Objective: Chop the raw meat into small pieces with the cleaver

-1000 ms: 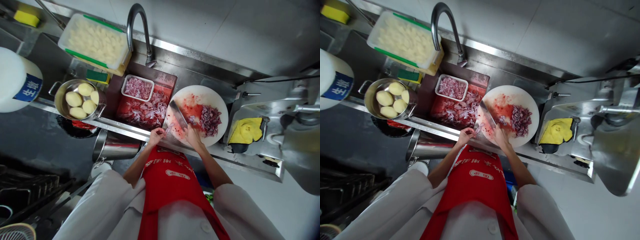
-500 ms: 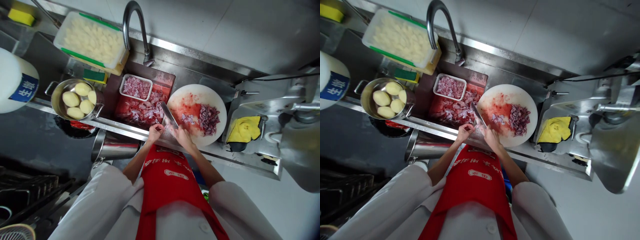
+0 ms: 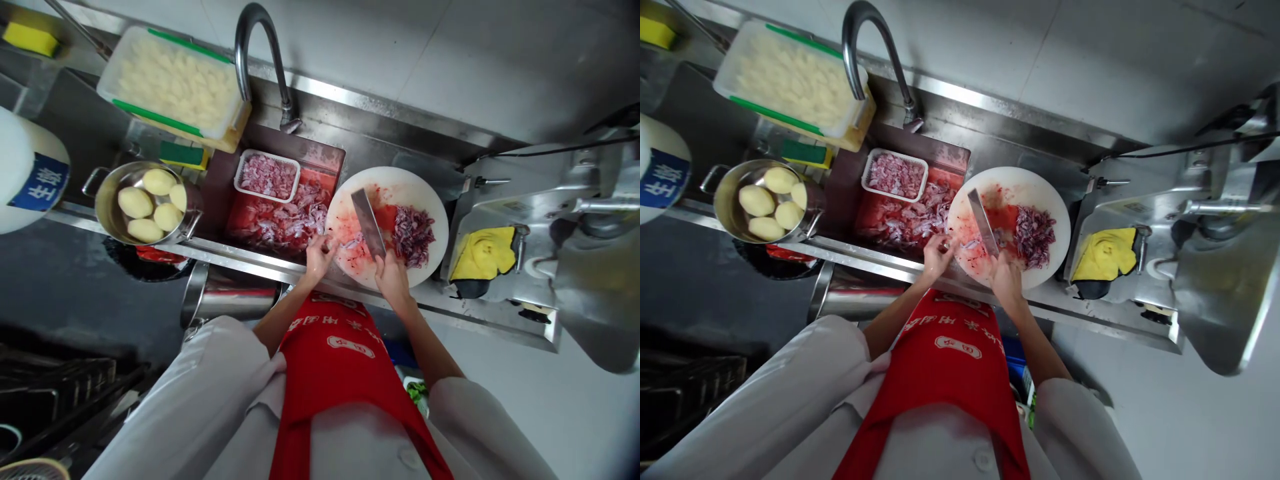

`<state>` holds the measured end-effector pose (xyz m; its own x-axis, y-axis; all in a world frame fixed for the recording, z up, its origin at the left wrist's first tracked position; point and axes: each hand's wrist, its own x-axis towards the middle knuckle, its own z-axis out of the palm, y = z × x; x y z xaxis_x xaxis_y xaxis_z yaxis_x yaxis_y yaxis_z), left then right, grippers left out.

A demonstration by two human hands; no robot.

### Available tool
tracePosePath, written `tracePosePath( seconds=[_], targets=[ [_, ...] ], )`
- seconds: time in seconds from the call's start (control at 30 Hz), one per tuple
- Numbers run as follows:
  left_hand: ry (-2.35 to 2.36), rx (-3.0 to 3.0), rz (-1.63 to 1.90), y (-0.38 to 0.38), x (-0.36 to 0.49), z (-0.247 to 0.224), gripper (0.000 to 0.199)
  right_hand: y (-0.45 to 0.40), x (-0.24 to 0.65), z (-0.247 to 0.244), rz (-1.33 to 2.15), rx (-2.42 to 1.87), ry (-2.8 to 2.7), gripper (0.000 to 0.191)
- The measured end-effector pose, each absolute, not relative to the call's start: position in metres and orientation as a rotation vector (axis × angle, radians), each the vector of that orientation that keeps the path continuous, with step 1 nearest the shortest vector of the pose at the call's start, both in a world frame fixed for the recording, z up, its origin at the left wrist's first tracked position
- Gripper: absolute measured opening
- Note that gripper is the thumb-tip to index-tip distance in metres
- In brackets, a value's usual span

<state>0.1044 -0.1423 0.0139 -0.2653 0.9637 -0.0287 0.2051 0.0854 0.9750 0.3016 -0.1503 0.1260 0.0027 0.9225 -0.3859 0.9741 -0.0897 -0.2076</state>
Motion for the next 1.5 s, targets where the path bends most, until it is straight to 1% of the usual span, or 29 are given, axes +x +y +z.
tracePosePath(
  seconds=[0.1,0.23,0.33,0.47,0.5,0.53,0.6,0.73,0.77,0.87,0.93,1.07,1.17,1.3,1.4,1.5],
  targets=[
    [1.610,1.379,1.258,-0.152,0.103,0.014,0.018,-0.140,0.264,0.125,-0.702,2.101,1.999,0.040],
    [1.362,1.738,1.011,-0.149,0.117,-0.002,0.022,-0.130,0.241,0.111,-0.800,1.942,2.004,0.036],
    [1.321,1.802,0.979,-0.144,0.120,-0.014,0.026,-0.133,0.253,0.110,-0.816,1.927,2.021,0.034],
    [1.418,1.723,1.099,-0.131,0.117,-0.016,0.028,-0.166,0.299,0.115,-0.867,1.925,1.969,0.023],
    [1.448,1.691,1.117,-0.124,0.120,-0.015,0.030,-0.179,0.313,0.115,-0.881,1.938,1.939,0.023],
    [1.461,1.664,1.124,-0.115,0.126,-0.013,0.030,-0.192,0.329,0.115,-0.896,1.976,1.911,0.025],
    [1.427,1.650,1.103,-0.095,0.147,-0.010,0.031,-0.217,0.360,0.115,-0.877,2.190,1.775,0.030],
    [1.236,1.785,0.977,-0.065,0.202,-0.011,0.043,-0.251,0.408,0.118,-0.807,2.605,1.515,0.040],
    [1.185,1.846,0.934,-0.062,0.212,-0.012,0.041,-0.255,0.416,0.118,-0.805,2.668,1.480,0.042],
    [1.056,2.009,0.825,-0.065,0.221,-0.017,0.023,-0.261,0.433,0.114,-0.819,2.796,1.415,0.044],
    [1.025,2.039,0.788,-0.068,0.216,-0.018,0.019,-0.260,0.439,0.109,-0.865,2.837,1.406,0.044],
    [1.103,1.869,0.763,-0.066,0.209,-0.011,0.023,-0.252,0.450,0.101,-0.971,2.876,1.430,0.041],
    [1.259,1.627,0.857,-0.059,0.214,-0.005,0.031,-0.242,0.462,0.098,-0.997,2.849,1.442,0.040],
    [1.495,1.286,1.092,-0.045,0.200,-0.004,0.041,-0.224,0.483,0.098,-0.852,2.713,1.437,0.040],
    [1.652,0.831,1.327,-0.023,0.150,-0.002,0.042,-0.204,0.495,0.097,-0.674,2.600,1.461,0.042],
    [1.702,0.618,1.437,0.008,0.073,0.005,0.038,-0.183,0.496,0.094,-0.562,2.516,1.454,0.044]
  ],
)
